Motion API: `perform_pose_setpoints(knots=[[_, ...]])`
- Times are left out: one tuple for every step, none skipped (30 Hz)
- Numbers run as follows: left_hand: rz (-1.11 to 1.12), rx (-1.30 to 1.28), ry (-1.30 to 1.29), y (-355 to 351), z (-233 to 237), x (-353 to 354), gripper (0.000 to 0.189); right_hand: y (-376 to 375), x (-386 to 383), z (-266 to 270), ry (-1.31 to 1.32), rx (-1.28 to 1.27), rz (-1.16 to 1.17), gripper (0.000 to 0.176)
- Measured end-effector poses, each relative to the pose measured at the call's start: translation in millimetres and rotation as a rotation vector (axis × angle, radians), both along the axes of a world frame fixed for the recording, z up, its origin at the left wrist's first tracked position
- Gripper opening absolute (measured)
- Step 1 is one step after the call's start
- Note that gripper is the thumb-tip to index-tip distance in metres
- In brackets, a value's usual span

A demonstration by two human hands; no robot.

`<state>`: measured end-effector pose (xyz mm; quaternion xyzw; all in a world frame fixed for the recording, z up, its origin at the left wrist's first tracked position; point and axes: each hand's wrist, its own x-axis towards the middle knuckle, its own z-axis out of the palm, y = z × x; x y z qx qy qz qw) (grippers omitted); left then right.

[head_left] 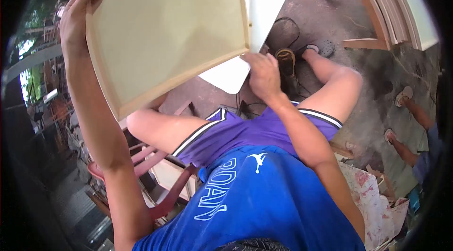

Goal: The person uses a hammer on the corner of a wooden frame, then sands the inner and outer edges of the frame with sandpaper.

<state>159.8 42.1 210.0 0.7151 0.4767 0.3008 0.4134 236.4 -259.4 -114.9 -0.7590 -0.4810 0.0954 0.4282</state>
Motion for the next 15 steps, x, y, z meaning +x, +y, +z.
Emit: perform_pose_setpoints(knots=[[-0.044, -0.018, -0.04, -1, 0, -14, 0.026, -4, 2, -7, 0.047, 0.003, -0.015, 0.033], [-0.018, -0.018, -0.026, -4, 1, -25, 0.026, -5, 4, -13, 0.093, 0.007, -0.028, 0.029], [-0.043, -0.037, -0.057, -7, 2, -35, 0.025, -4, 4, -12, 0.172, 0.017, -0.055, 0.024], [-0.074, -0.058, -0.091, -9, 1, -43, 0.024, -3, 2, -10, 0.325, 0.087, -0.095, 0.024], [-0.066, -0.061, -0.089, -9, -1, -50, 0.024, -4, 1, -6, 0.394, 0.087, -0.129, 0.025], [-0.066, -0.021, -0.119, -7, -4, -58, 0.024, -5, 1, 1, 0.457, 0.086, -0.169, 0.026], [-0.068, 0.018, -0.15, -6, -6, -63, 0.023, -7, 2, 3, 0.452, 0.08, -0.17, 0.026], [-0.067, 0.014, -0.157, -6, -6, -66, 0.023, -7, 4, 4, 0.488, 0.067, -0.177, 0.024], [-0.058, -0.037, -0.141, -6, -5, -68, 0.021, -7, 6, 6, 0.524, 0.057, -0.184, 0.023], [-0.05, -0.087, -0.124, -7, -3, -69, 0.019, -7, 7, 9, 0.519, 0.059, -0.185, 0.023], [-0.052, -0.084, -0.128, -8, -2, -68, 0.019, -6, 8, 12, 0.556, 0.037, -0.185, 0.023], [-0.051, -0.076, -0.115, -10, -1, -67, 0.018, -4, 8, 15, 0.594, 0.015, -0.184, 0.023], [-0.047, -0.071, -0.099, -12, -1, -66, 0.017, -2, 7, 17, 0.594, 0.015, -0.185, 0.023], [-0.046, -0.072, -0.097, -13, -1, -67, 0.017, -1, 6, 19, 0.579, 0.025, -0.148, 0.024], [-0.068, -0.065, -0.114, -14, 0, -67, 0.016, 0, 4, 20, 0.565, 0.036, -0.112, 0.025]])
